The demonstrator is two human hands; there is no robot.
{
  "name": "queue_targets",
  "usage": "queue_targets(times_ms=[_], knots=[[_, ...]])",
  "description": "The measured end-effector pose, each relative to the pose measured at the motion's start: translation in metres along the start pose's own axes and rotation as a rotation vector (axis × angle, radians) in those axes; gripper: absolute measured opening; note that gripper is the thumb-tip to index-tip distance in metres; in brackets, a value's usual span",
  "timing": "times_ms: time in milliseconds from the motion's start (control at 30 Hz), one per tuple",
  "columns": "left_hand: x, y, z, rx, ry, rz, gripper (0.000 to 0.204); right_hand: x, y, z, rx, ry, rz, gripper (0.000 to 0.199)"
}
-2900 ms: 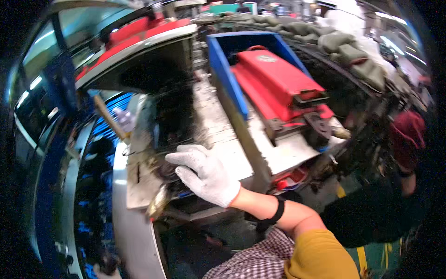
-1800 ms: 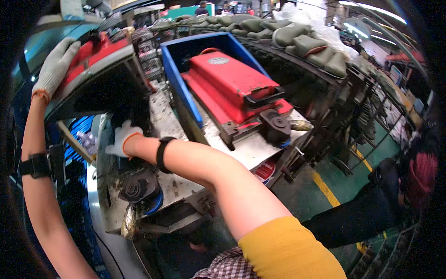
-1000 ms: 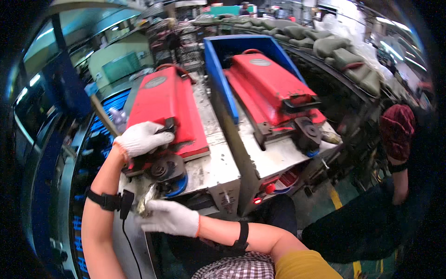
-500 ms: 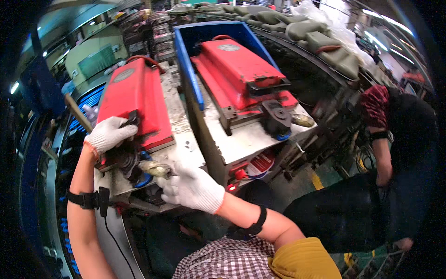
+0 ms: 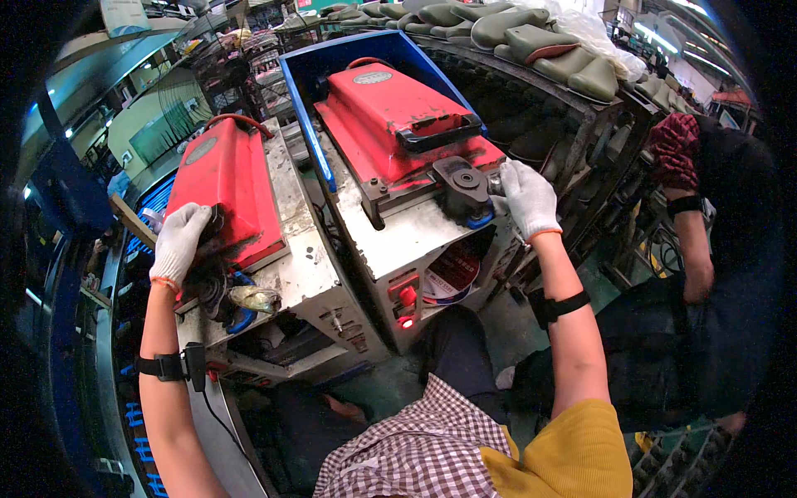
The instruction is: Operating a heat press to attach soles to shoes on a factory production line.
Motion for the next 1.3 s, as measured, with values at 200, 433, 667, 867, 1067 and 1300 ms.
queue_targets(times_ms=[200, 433, 667, 867, 1067, 1300], knots=[[-0.098, 0.022, -0.027, -0.366, -0.071, -0.405, 0.022, 0.016, 0.001, -0.005, 0.050, 0.117, -0.113, 0.048], [-0.227, 0.033, -0.146, -0.089, 0.058, -0.798, 0.048, 0.023, 0.001, 0.008, 0.067, 0.087, -0.165, 0.053], [-0.286, 0.001, -0.201, -0.216, -0.002, -0.881, 0.064, 0.015, -0.002, -0.007, 0.070, 0.157, -0.188, 0.051], [-0.299, -0.002, -0.222, -0.302, -0.097, -0.738, 0.050, 0.017, 0.000, -0.004, 0.031, 0.087, -0.155, 0.052], [-0.300, 0.000, -0.223, -0.271, -0.076, -0.723, 0.053, 0.019, 0.001, 0.003, -0.008, 0.150, -0.111, 0.048], [-0.295, -0.002, -0.226, -0.248, -0.093, -0.713, 0.053, 0.018, 0.008, 0.000, -0.041, 0.187, -0.073, 0.050]])
Point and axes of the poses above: each hand's wrist, its own y-axis away from the middle knuckle, its own z-axis out of the back of the hand, x = y × z, the point moved 5 cm from there along -y, towards the middle knuckle, and after that the axes turned 6 degrees about -x, right-handed, at the moved point
